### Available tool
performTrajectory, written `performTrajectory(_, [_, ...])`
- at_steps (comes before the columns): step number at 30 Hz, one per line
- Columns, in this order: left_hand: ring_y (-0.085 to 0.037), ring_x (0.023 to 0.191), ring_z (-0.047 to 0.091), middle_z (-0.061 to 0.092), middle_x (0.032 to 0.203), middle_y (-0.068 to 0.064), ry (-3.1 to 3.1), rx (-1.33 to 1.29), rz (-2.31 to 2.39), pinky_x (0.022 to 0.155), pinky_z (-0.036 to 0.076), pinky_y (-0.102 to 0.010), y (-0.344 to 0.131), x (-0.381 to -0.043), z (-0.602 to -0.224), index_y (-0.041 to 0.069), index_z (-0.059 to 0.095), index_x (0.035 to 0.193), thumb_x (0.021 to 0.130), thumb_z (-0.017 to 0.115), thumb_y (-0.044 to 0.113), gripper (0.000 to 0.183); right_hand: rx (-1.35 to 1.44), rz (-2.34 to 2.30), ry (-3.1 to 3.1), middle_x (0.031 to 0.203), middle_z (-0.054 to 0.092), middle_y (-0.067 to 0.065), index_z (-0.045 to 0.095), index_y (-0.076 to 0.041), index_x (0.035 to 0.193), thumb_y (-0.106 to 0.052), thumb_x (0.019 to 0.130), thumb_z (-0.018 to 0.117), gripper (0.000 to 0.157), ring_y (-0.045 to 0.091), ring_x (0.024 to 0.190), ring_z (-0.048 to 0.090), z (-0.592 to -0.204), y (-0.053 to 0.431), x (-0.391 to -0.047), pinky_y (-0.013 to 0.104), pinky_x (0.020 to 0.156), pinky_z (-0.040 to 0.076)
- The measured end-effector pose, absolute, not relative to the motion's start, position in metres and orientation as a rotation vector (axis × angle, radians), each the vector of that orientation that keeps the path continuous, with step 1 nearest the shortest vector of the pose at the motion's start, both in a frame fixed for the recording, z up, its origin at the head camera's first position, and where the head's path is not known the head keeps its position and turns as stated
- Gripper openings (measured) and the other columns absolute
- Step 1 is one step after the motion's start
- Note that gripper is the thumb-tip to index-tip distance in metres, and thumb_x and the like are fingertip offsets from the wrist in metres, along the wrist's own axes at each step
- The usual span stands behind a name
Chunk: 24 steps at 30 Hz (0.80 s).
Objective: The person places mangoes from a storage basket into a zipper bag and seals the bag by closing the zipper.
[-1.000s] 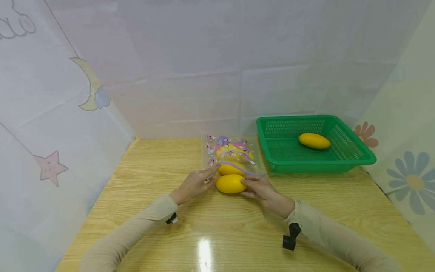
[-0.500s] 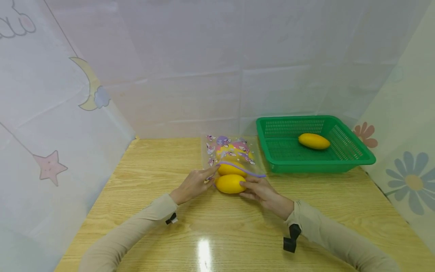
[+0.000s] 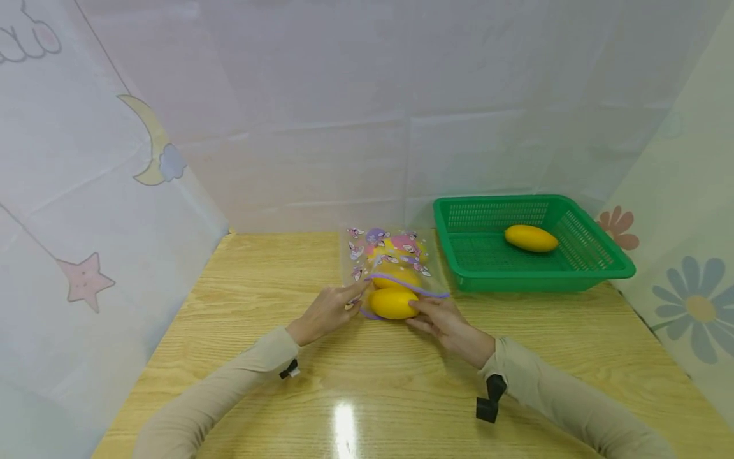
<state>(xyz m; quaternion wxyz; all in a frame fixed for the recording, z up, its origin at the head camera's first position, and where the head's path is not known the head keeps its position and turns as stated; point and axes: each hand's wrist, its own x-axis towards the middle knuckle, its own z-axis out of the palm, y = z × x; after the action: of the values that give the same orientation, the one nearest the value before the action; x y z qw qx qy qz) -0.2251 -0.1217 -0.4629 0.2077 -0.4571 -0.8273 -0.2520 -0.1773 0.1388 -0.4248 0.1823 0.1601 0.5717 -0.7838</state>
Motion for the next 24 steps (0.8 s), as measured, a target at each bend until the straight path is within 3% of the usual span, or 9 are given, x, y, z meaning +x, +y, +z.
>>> performTrajectory(8, [0.004, 0.042, 0.021, 0.072, 0.08, -0.01, -2.316, -1.27, -0.704, 0.04, 0.028, -0.011, -0.122, -0.224, -0.462, -0.006, 0.053, 0.137, 0.083, 0.075, -0.006, 0.058, 0.404, -2.193, 1.619, 0.125, 0.049, 0.028, 0.038, 0.02, 0.137, 0.004, 0.098, 0.055, 0.046, 0.024, 0.096, 0.063, -0.424, 0.138, -0.177, 0.036, 0.095, 0.05])
performTrajectory(13, [0.004, 0.041, 0.023, 0.073, 0.085, -0.011, -2.335, -1.274, -0.697, 0.04, 0.028, -0.01, -0.123, -0.224, -0.463, -0.006, 0.052, 0.138, 0.084, 0.073, -0.005, 0.057, 0.335, -2.153, 1.633, 0.124, 0.048, 0.026, 0.037, 0.019, 0.136, 0.001, 0.099, 0.053, 0.044, 0.027, 0.104, 0.057, -0.419, 0.139, -0.173, 0.041, 0.102, 0.044])
performTrajectory(18, [0.004, 0.042, 0.021, 0.074, 0.089, -0.013, -2.326, -1.276, -0.692, 0.04, 0.027, -0.011, -0.122, -0.225, -0.463, -0.004, 0.053, 0.138, 0.083, 0.074, -0.006, 0.059, 0.287, -2.119, 1.655, 0.12, 0.046, 0.023, 0.041, 0.016, 0.129, -0.001, 0.1, 0.05, 0.035, 0.026, 0.105, 0.053, -0.414, 0.142, -0.172, 0.046, 0.108, 0.038])
performTrajectory(24, [0.004, 0.042, 0.022, 0.074, 0.087, -0.013, -2.312, -1.276, -0.698, 0.039, 0.027, -0.01, -0.122, -0.225, -0.463, -0.007, 0.054, 0.136, 0.083, 0.074, -0.006, 0.057, 0.294, -2.132, 1.62, 0.116, 0.045, 0.022, 0.047, 0.011, 0.117, 0.0, 0.097, 0.051, 0.022, 0.023, 0.101, 0.053, -0.41, 0.146, -0.169, 0.043, 0.109, 0.038])
